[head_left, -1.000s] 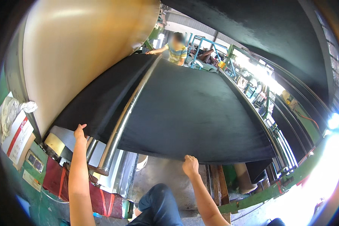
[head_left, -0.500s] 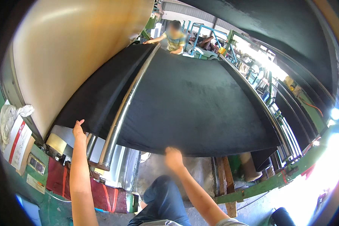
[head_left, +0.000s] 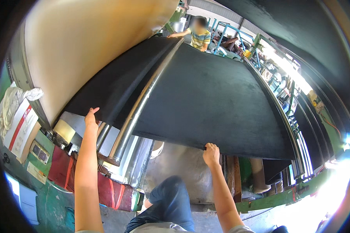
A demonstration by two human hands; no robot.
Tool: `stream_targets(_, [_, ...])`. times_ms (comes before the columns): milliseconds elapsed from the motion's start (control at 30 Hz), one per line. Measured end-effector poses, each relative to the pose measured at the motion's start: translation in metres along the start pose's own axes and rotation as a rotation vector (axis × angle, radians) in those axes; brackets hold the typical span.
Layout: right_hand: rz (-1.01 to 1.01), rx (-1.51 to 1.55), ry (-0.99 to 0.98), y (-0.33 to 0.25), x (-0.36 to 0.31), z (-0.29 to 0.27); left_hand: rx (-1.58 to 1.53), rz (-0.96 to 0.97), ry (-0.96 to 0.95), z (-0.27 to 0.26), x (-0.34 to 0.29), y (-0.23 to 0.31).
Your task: The person guides a large black sheet of material into a roller machine. They use both hands to keep the material aligned as it feeds through the rollers. Another person assists at the far end of the machine.
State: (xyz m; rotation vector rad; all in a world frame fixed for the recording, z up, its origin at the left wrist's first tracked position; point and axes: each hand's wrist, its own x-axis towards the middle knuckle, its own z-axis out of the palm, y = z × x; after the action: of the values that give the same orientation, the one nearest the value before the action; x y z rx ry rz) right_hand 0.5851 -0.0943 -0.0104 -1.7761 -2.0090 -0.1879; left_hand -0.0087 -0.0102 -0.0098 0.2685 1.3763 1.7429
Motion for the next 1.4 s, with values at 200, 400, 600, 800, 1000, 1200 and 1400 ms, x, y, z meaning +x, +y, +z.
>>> stream_targets(200, [-0.090,0.087,-0.005,-0.037,-0.002,0.006,0.048,-0.030,0.057,0.006,-0.019,0.004])
stream_targets(400, [-0.077,0.100,-0.103,-0.071,-0.008,0.027,-0.020,0.068,0.330,-0.014,0.009,0.003])
stream_targets(600, [-0.196,0.172,-0.063,-0.097,-0.011,0.042,-0.025,0.001,0.119,-0.005,0.010,-0.004])
stream_targets(800, [-0.313,0.141,-0.050,-0.085,-0.003,0.003,0.035,-0.011,0.245,-0.003,0.002,0.001])
stream_targets(1000, [0.112,-0.136,0.135,0.010,0.010,-0.033,0.002,0.001,-0.048,0.003,-0.001,-0.007])
stream_targets(1200, [-0.044,-0.088,0.046,-0.005,-0.004,-0.016,0.001,0.024,0.197,0.000,-0.004,0.004])
stream_targets(1400, [-0.065,-0.018,0.007,-0.042,-0.011,0.001,0.001,-0.016,0.220,-0.007,0.007,0.003])
